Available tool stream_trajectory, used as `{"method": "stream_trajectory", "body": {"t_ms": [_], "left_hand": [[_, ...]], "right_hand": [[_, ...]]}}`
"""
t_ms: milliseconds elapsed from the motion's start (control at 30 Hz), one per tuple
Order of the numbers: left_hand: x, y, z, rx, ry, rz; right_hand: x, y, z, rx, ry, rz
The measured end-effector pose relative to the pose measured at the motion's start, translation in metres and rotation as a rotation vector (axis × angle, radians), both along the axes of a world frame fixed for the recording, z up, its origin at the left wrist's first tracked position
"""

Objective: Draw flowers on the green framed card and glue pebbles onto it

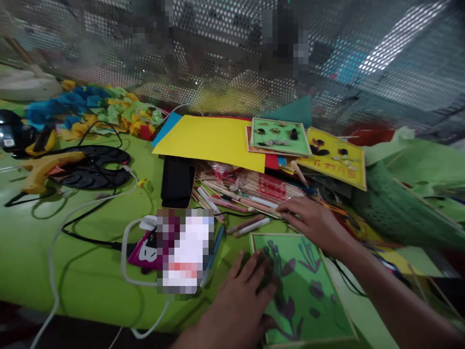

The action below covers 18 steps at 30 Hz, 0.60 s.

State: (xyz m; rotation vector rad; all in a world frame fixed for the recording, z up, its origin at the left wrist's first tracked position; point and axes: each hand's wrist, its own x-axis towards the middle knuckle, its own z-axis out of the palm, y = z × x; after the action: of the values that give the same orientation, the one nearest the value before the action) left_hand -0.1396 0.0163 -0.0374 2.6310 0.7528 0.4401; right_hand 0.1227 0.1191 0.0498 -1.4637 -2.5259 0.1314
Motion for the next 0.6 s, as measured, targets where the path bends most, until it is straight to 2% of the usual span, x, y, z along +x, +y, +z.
{"method": "stream_trajectory", "body": {"t_ms": [100, 233, 333, 433, 500, 600], "left_hand": [[0.002, 0.002, -0.002, -0.040, 0.031, 0.030], [0.003, 0.006, -0.004, 0.014, 0.073, 0.036], [0.002, 0.009, -0.013, 0.182, 0.069, 0.075], [-0.002, 0.016, -0.028, 0.419, -0.022, 0.089], [-0.004, 0.026, -0.038, 0.564, -0.071, 0.072], [-0.009, 0.041, -0.051, 0.733, -0.060, 0.013]], "right_hand": [[0.012, -0.007, 0.005, 0.059, 0.027, -0.051], [0.057, -0.041, 0.014, 0.094, 0.068, -0.219], [0.103, -0.075, 0.024, 0.123, 0.091, -0.391], [0.152, -0.099, 0.042, 0.226, 0.105, -0.554], [0.186, -0.103, 0.057, 0.321, 0.101, -0.678], [0.238, -0.095, 0.078, 0.306, 0.072, -0.881]]}}
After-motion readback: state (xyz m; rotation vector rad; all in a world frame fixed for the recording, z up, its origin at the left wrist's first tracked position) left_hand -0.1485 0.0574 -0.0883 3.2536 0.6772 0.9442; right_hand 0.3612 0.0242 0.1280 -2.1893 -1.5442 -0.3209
